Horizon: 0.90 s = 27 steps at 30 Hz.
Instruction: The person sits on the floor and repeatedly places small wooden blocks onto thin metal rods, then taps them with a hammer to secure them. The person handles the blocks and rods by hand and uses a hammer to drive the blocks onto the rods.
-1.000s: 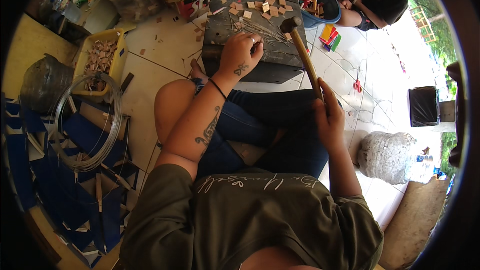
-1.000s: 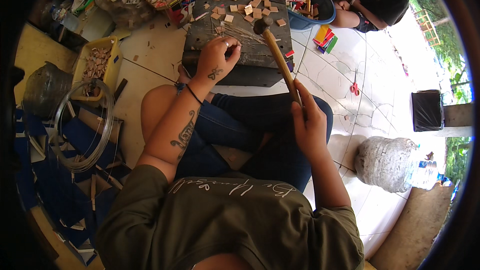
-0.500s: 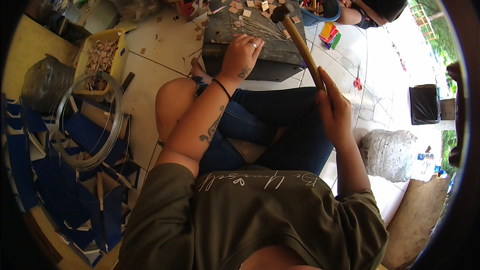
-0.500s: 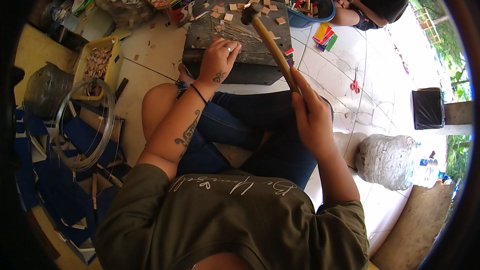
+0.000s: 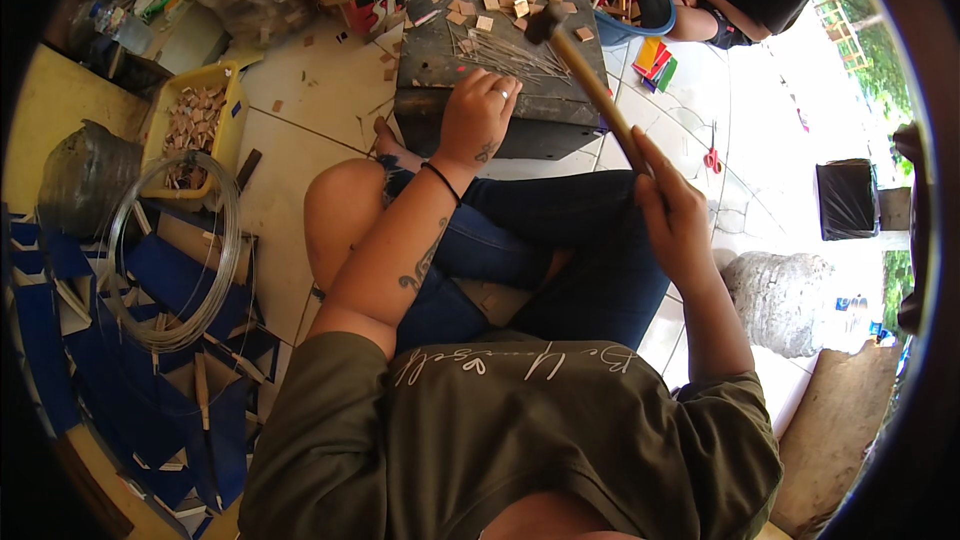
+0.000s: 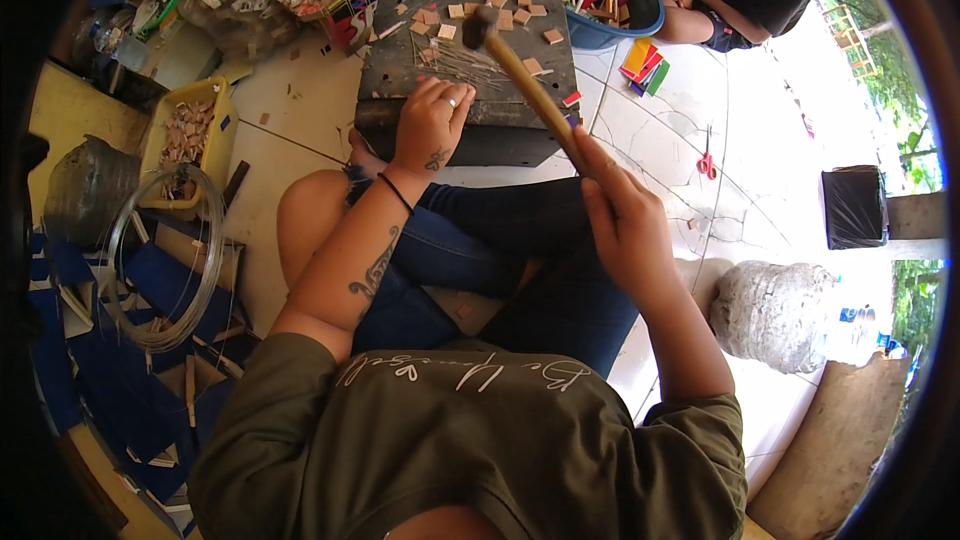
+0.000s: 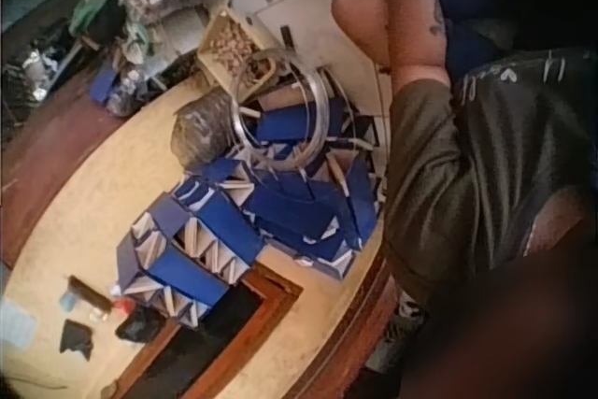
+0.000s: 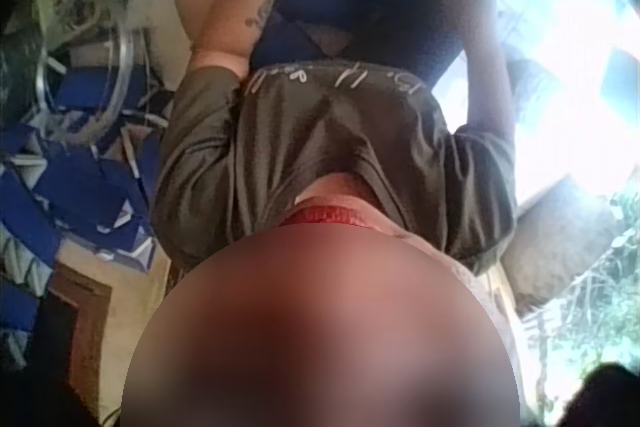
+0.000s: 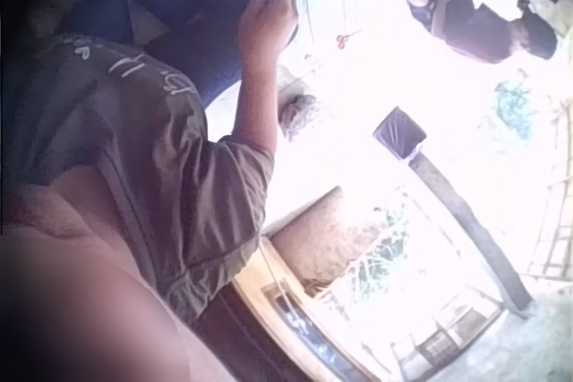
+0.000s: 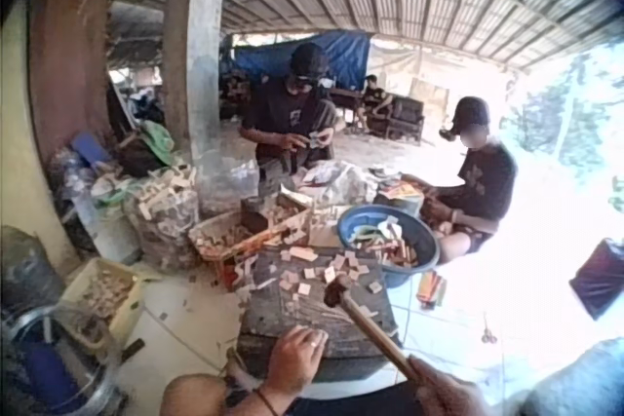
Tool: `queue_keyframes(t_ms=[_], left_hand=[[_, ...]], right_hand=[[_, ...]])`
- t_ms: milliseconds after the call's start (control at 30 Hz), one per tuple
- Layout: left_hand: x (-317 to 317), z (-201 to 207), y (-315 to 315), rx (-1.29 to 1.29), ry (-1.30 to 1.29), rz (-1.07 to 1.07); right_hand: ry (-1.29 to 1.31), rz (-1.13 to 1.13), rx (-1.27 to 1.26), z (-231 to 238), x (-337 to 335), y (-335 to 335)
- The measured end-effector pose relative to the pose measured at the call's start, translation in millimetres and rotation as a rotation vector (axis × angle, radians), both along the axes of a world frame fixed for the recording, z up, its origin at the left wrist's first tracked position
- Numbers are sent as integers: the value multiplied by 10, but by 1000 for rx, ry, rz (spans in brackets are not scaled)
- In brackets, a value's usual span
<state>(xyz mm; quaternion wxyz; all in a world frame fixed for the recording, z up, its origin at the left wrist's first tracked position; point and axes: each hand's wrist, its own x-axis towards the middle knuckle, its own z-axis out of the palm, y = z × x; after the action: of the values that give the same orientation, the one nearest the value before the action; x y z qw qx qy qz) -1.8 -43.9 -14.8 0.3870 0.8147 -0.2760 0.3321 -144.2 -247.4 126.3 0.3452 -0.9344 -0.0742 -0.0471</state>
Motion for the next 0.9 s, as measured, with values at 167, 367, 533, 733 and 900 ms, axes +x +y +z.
queue_keyframes(t_ms=[167, 367, 533, 733, 900], left_hand=[[-32, 11, -5, 11, -6, 8], [-48, 23, -11, 13, -8, 14], [-50, 9, -11, -11, 5, 14], [-48, 2, -5, 19, -14, 11], [-119, 121, 63, 25, 91, -29]], right_hand=[[43, 37, -13, -15, 0, -24], [33, 30, -20, -13, -3, -14], [7, -9, -23, -62, -15, -21], [6, -70, 109, -137, -23, -61], [10, -136, 212, -222, -88, -116]])
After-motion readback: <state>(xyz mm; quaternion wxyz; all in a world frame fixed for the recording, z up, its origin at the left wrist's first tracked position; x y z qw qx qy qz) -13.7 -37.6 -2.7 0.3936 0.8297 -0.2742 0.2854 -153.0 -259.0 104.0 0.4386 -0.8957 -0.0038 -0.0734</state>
